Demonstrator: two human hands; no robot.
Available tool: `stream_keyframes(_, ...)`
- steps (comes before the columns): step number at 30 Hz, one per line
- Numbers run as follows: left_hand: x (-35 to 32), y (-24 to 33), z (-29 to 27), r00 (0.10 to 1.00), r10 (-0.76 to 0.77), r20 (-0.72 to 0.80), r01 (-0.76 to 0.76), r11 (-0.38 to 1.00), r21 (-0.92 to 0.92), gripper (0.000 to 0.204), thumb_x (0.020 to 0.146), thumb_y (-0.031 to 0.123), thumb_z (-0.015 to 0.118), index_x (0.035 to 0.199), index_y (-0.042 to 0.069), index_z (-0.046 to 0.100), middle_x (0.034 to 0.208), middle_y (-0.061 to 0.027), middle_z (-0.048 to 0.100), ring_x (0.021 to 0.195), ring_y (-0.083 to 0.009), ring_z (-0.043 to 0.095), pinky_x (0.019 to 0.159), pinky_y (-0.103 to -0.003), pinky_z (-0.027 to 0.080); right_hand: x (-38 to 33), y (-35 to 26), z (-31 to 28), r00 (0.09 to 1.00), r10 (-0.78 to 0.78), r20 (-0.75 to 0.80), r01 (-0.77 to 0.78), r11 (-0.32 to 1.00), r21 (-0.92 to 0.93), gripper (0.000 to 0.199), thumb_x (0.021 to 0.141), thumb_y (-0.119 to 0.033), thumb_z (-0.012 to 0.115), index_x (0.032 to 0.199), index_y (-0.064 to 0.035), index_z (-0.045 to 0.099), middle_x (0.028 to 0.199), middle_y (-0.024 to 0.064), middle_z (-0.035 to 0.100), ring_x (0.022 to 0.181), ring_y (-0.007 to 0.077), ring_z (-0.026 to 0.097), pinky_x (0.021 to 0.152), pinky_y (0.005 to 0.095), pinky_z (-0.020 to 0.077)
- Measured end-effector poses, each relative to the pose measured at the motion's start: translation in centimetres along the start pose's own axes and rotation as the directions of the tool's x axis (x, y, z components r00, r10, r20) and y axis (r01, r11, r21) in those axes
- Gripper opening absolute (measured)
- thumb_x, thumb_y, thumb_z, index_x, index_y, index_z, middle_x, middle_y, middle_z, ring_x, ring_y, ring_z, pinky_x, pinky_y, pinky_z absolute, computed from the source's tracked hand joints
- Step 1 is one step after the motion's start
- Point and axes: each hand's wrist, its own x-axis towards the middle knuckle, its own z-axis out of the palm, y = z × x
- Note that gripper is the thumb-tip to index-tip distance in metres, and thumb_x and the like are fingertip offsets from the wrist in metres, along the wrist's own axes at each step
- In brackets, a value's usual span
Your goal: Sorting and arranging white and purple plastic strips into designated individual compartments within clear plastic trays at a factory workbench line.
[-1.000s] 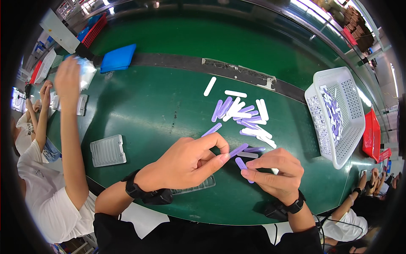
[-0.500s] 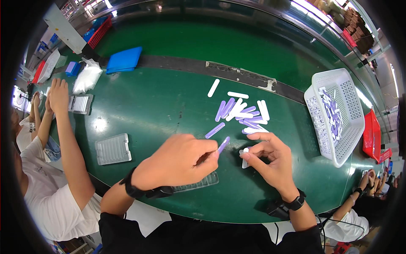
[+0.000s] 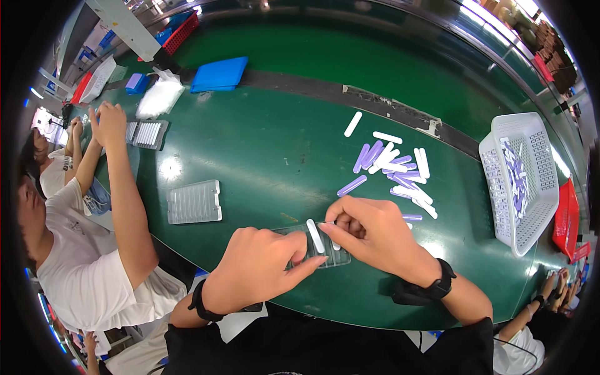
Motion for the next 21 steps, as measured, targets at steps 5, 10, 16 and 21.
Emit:
stream_keyframes(5, -1.9, -1.2, 2.5, 0.938, 0.182, -0.293, -0.154, 0.981, 0.118, 0.034, 0.082, 0.036, 0.086, 0.106, 0.014, 0.076, 0.057, 0.0003, 0.056, 0.043, -0.0186, 0.052, 0.044, -0.031, 0.038, -2.1, 0.1, -2.2, 0.938, -0.289, 0.190, 0.343, 0.845, -0.409, 0.033, 0.087, -0.031, 0.080, 0.114, -0.0131, 0.073, 0.111, 0.0052, 0.064, 0.082, 0.0180, 0.064, 0.066, 0.0343, 0.0539)
stream_keyframes(10, -2.4, -1.5, 4.2, 0.925, 0.333, -0.186, -0.224, 0.869, 0.441, 0.067, 0.078, 0.046, 0.087, 0.133, 0.010, 0.071, 0.061, 0.0049, 0.043, 0.047, -0.0099, 0.046, 0.045, -0.027, 0.036, -2.9, -0.6, -3.0, 0.903, -0.305, 0.301, 0.428, 0.672, -0.604, 0.049, 0.081, -0.038, 0.082, 0.125, -0.0181, 0.072, 0.145, 0.0093, 0.053, 0.110, 0.0259, 0.061, 0.090, 0.0380, 0.0548)
stream_keyframes(16, -2.7, -2.3, 3.5, 0.892, 0.438, -0.109, -0.316, 0.779, 0.542, 0.058, 0.089, 0.046, 0.079, 0.133, 0.010, 0.071, 0.063, 0.0062, 0.037, 0.052, -0.0078, 0.042, 0.050, -0.024, 0.037, -2.6, 2.1, -2.1, 0.833, -0.503, 0.230, 0.549, 0.698, -0.460, 0.040, 0.078, -0.035, 0.084, 0.114, -0.0189, 0.078, 0.141, 0.0127, 0.061, 0.110, 0.0313, 0.064, 0.090, 0.0432, 0.0546)
stream_keyframes(21, -2.2, -1.2, 3.4, 0.816, 0.575, 0.055, -0.469, 0.605, 0.644, 0.040, 0.093, 0.033, 0.076, 0.124, 0.008, 0.074, 0.063, 0.0062, 0.041, 0.053, -0.0086, 0.045, 0.051, -0.024, 0.039, -3.4, 2.2, -2.6, 0.836, -0.513, 0.193, 0.539, 0.706, -0.459, 0.035, 0.074, -0.031, 0.087, 0.105, -0.0167, 0.079, 0.136, 0.0123, 0.064, 0.108, 0.0302, 0.064, 0.089, 0.0431, 0.0535)
